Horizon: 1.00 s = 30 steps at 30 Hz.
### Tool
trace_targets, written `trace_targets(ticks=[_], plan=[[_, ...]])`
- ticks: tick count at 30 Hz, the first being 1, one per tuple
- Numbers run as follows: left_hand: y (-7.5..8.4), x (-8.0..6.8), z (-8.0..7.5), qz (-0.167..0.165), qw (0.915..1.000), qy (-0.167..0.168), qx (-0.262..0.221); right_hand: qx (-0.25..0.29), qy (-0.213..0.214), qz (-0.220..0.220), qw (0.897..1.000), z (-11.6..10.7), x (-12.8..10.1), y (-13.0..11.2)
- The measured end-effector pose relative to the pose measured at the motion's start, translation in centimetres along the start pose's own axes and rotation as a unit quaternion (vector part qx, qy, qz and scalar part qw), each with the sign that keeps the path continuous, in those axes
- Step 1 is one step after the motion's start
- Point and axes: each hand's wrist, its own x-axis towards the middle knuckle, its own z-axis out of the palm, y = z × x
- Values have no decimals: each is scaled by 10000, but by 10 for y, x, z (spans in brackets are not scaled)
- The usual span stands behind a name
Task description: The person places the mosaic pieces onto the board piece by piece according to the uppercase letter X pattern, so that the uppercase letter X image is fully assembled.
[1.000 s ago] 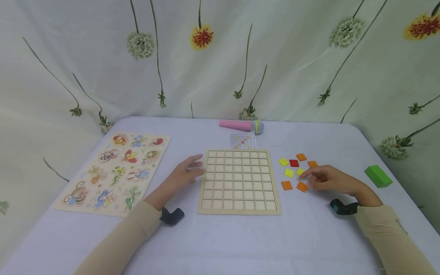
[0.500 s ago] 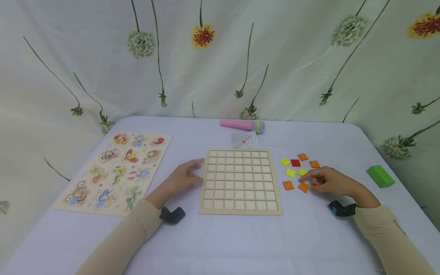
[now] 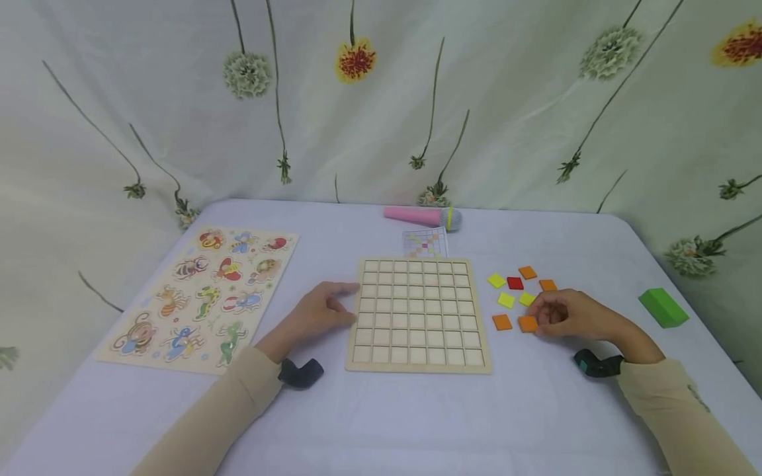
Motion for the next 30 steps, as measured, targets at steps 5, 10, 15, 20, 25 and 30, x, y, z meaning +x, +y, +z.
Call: trace_targets(ticks=[5, 10, 15, 20, 25, 30], plan=[[1, 1, 3, 31, 9999, 41, 86, 61, 330, 63, 9994, 1, -1, -3], [2, 1, 4, 13, 9999, 62, 121, 378, 717, 439, 9957, 1, 1, -11], [2, 1, 3, 14, 9999, 89, 141, 872, 1129, 710, 9872, 4, 10, -21], [2, 0, 1, 12, 9998, 93, 176, 1247, 1126, 646, 9837, 8, 22, -30], [1, -1, 1, -68, 9999, 78, 133, 1462, 1027, 610, 9820, 14, 36, -39], [1, -3, 1, -140, 9998, 78, 99, 1655, 907, 579, 9803, 21, 51, -48]])
